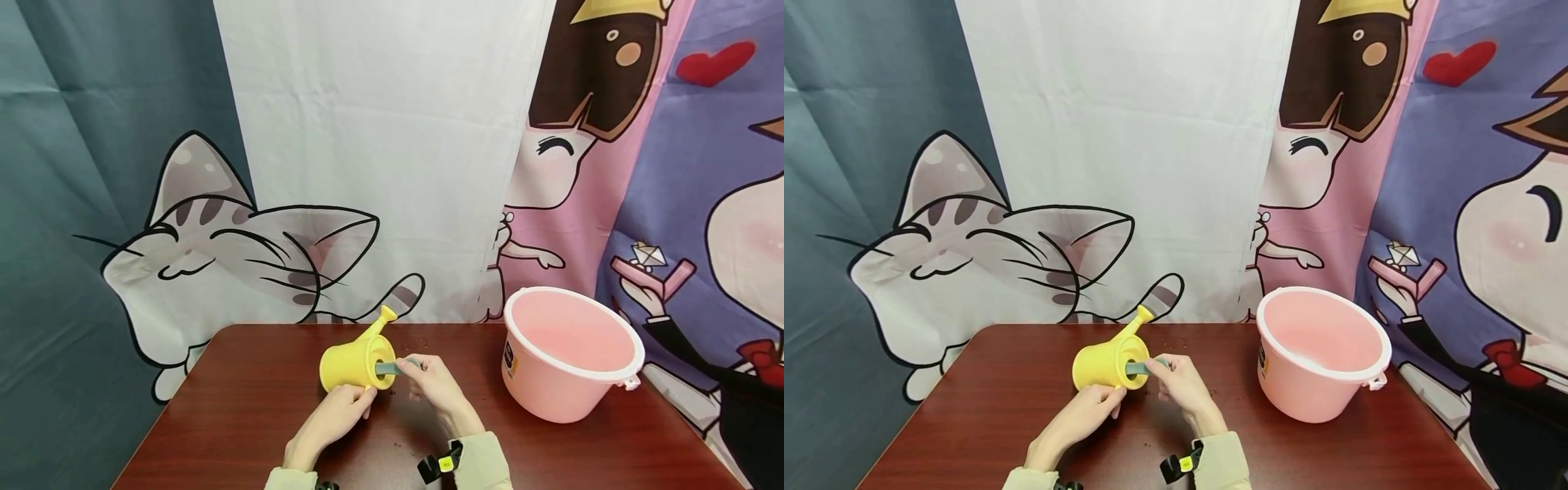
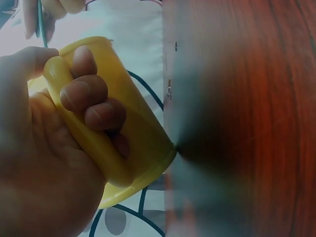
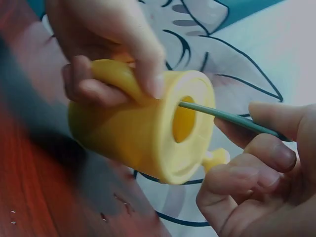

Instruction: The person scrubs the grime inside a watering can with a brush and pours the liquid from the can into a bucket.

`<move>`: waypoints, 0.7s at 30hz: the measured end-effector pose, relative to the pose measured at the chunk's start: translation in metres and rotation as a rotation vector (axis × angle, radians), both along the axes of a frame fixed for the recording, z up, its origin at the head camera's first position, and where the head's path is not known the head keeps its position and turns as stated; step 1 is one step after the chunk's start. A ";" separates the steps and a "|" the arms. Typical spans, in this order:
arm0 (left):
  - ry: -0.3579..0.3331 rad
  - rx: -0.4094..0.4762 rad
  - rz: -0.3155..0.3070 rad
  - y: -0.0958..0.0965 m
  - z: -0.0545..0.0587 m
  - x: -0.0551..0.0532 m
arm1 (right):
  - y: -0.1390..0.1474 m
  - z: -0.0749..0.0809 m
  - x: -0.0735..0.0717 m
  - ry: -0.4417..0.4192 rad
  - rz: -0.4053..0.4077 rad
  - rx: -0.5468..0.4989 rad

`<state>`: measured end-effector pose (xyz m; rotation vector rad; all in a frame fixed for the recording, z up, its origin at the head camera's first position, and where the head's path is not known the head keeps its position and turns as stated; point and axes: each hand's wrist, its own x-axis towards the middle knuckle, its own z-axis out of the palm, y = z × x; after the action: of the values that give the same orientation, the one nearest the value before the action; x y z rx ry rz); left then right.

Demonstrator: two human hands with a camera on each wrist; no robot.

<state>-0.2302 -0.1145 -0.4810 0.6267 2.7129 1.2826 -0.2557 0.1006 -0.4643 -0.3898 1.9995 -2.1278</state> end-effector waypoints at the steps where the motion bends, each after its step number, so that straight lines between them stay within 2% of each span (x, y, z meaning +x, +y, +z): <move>1: -0.003 0.003 0.001 0.000 0.000 0.000 | 0.001 0.001 0.000 -0.014 0.001 -0.021; 5: -0.015 0.011 0.001 0.000 0.000 0.001 | 0.006 0.006 0.002 -0.042 0.006 -0.056; 12: -0.014 0.020 -0.004 0.001 0.003 0.002 | 0.008 0.012 0.005 -0.040 0.000 -0.053; 21: 0.003 -0.002 -0.008 0.002 0.001 0.001 | -0.008 0.008 0.005 0.040 -0.001 0.089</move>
<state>-0.2292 -0.1126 -0.4803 0.6388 2.7111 1.2774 -0.2504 0.0921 -0.4567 -0.4201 2.1072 -2.0383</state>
